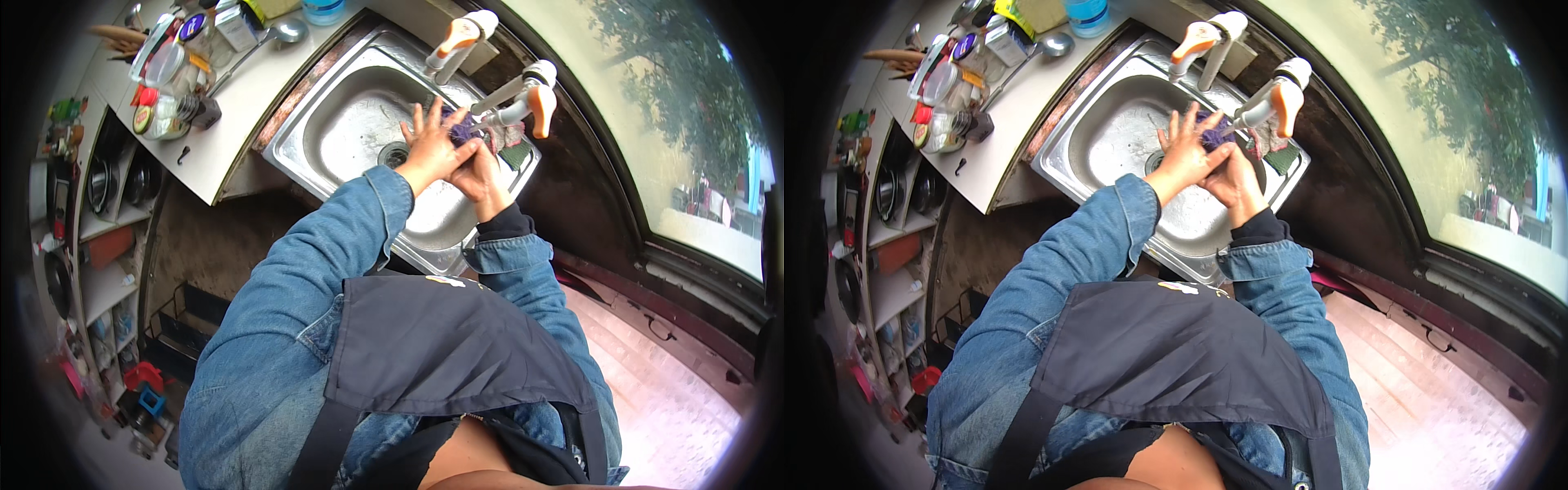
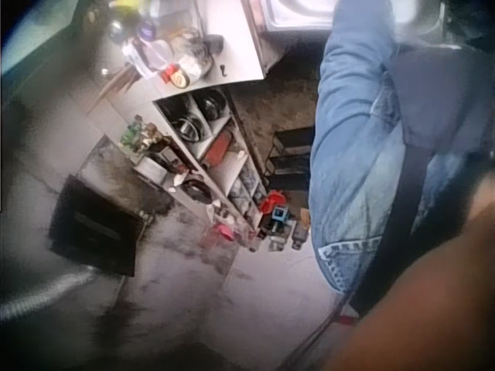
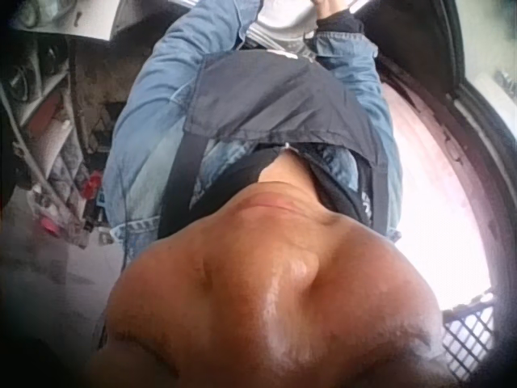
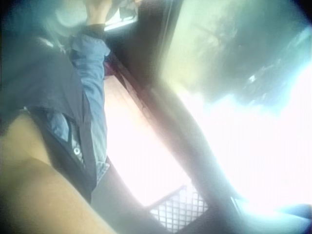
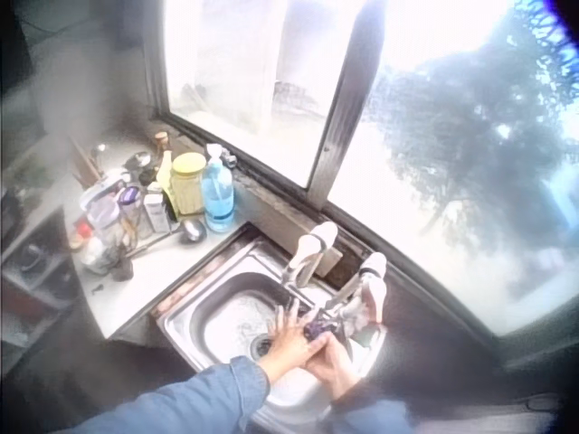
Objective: The person cleans a tiled wall in a kitchen using a purple cloth and a steel wool pad. They wipe the wall, rinse the cloth at the sink, scrub the wall with steel wool, and spray the wall with a cleaning solution.
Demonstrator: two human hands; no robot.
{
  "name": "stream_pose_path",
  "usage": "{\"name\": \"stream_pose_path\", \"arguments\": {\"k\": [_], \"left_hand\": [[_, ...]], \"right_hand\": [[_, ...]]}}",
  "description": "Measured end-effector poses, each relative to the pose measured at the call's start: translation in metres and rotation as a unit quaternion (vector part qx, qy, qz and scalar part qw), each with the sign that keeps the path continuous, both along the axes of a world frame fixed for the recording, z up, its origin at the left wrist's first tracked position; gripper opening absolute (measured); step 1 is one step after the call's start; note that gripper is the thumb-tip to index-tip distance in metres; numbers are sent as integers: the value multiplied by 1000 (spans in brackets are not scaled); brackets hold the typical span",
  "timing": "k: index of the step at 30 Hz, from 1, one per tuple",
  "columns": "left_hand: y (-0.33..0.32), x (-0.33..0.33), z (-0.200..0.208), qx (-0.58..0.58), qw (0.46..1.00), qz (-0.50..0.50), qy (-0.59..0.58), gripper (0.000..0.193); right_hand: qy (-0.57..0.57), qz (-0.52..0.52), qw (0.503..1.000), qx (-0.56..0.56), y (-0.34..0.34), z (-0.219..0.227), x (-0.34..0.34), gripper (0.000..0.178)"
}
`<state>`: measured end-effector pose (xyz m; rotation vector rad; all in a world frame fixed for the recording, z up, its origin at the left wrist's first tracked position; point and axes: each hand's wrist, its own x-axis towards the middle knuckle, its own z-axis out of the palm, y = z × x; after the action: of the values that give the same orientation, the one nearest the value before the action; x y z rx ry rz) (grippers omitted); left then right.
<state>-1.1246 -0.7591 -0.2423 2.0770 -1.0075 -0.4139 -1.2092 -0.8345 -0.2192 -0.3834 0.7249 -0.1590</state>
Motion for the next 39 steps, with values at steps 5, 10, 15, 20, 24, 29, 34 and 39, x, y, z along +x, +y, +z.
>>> {"name": "stream_pose_path", "arguments": {"k": [5,10,15,20,24,29,34,39], "left_hand": [[-5,12,2,-251,940,-49,228,68],[-16,8,13,-203,879,134,410,28],[-25,25,27,-121,750,231,608,38],[-36,55,12,-23,631,108,768,28],[-10,44,70,45,751,95,652,41],[25,79,62,11,881,95,464,48],[48,102,58,3,873,165,460,55],[55,116,61,-26,904,236,357,65]], "right_hand": [[-56,20,998,18,-8,-19,1,35],[141,6,761,-633,5,-5,18,47],[135,71,576,-803,4,16,6,37],[93,140,525,-835,-4,34,-15,36],[132,246,497,-822,-23,38,-31,45],[151,172,646,-728,-39,-1,-56,36],[148,148,762,-612,-41,-14,-56,23],[75,108,853,-505,-38,-1,-44,15]]}}
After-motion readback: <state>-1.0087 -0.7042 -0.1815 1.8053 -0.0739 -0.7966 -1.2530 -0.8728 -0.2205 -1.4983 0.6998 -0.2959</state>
